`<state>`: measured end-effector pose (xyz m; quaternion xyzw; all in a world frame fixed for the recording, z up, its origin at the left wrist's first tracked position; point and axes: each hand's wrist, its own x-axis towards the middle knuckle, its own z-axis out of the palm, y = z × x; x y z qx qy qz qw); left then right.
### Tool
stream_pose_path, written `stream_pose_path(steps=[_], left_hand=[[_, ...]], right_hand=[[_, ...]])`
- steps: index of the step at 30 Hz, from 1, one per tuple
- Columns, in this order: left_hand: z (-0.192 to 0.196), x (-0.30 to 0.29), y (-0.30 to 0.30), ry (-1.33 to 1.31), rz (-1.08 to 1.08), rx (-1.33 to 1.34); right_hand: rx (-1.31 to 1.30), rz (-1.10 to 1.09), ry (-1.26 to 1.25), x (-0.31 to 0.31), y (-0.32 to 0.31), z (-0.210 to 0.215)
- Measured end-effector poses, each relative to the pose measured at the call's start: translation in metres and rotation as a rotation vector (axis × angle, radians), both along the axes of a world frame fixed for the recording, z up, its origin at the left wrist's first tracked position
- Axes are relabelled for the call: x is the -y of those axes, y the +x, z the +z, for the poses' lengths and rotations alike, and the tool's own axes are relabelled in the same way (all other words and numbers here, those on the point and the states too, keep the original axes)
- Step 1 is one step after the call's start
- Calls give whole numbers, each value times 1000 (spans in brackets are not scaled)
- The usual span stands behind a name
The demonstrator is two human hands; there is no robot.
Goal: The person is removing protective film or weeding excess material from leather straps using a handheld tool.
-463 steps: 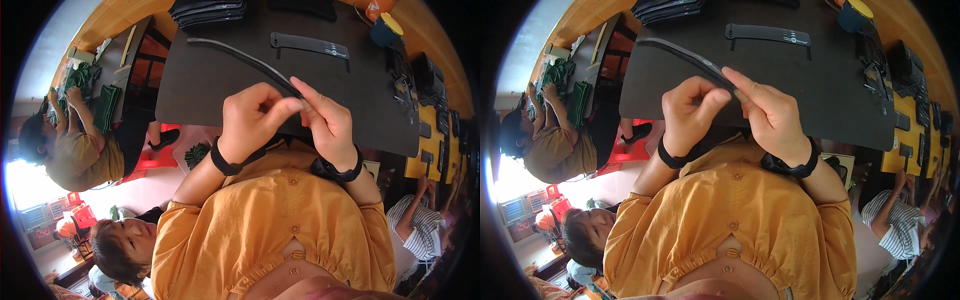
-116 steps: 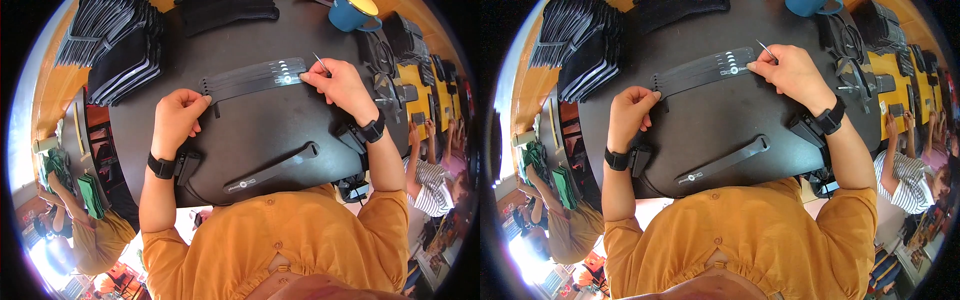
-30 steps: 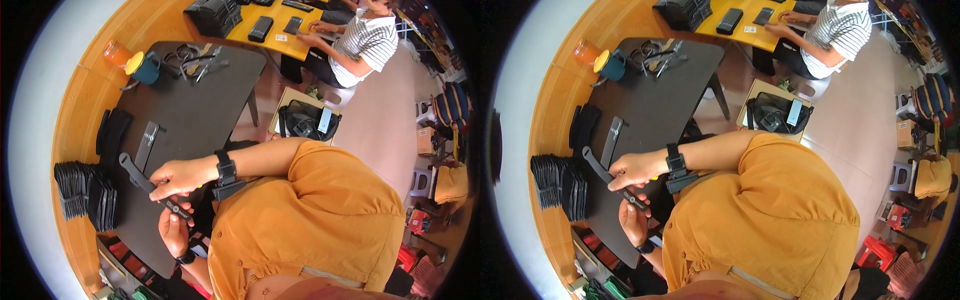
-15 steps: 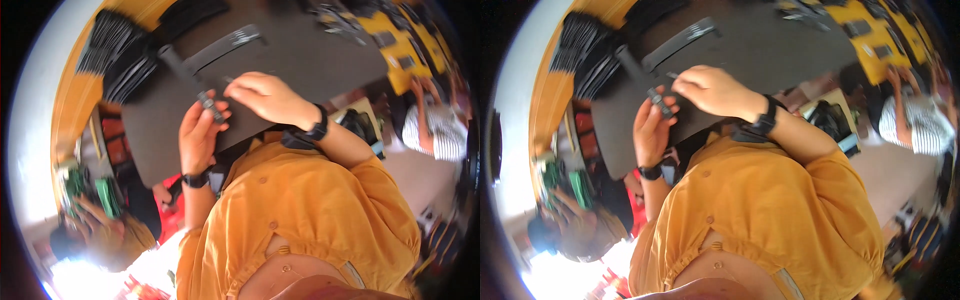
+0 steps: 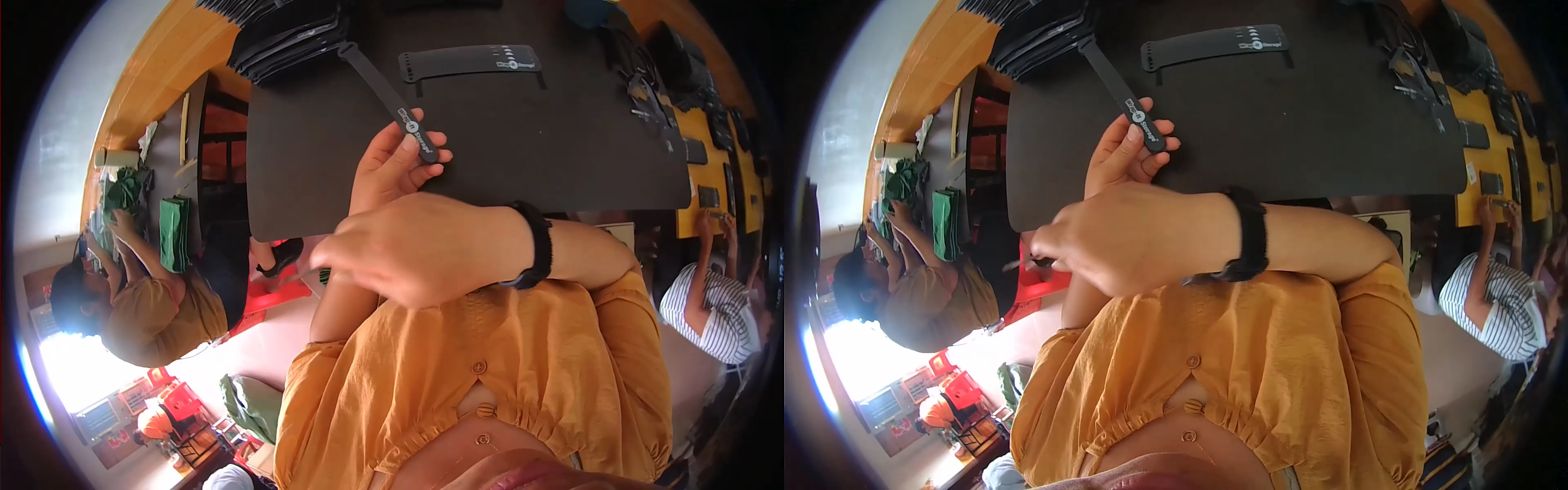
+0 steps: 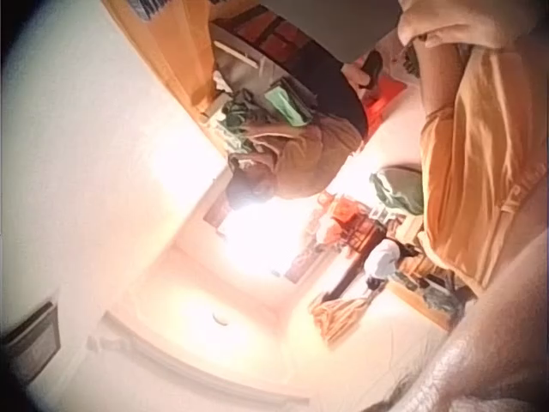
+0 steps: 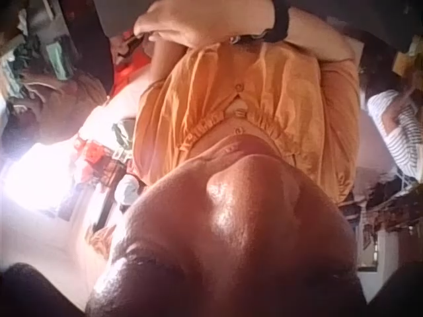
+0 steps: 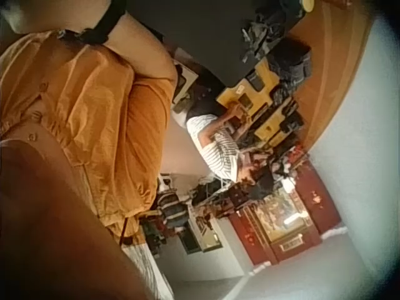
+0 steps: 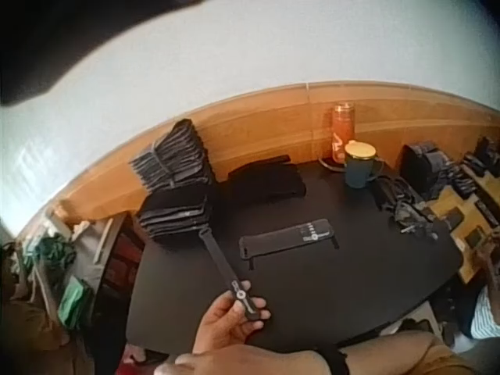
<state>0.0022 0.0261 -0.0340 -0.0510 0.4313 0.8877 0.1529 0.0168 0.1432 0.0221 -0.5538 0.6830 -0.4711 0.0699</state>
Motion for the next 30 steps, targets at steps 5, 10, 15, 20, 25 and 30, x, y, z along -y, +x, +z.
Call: stream_pose_path(steps=[5,10,15,20,25,30], left_hand=[[-9,4,-3,35,-13,-46],[-12,7,-4,47,-53,-100],[-15,6,-6,92,-67,-80],[-13,6,-4,90,-63,-93],[-12,7,-4,81,-57,-84],[-14,8,-4,80,-61,-87]], right_hand=[[258,-385,31,-46,-3,-18],[343,-565,49,-81,-6,-36],[283,-656,93,-86,-7,-51],[333,-633,153,-85,-7,-48],[352,-635,140,-84,-7,-46],[453,-595,134,-83,-7,-42]])
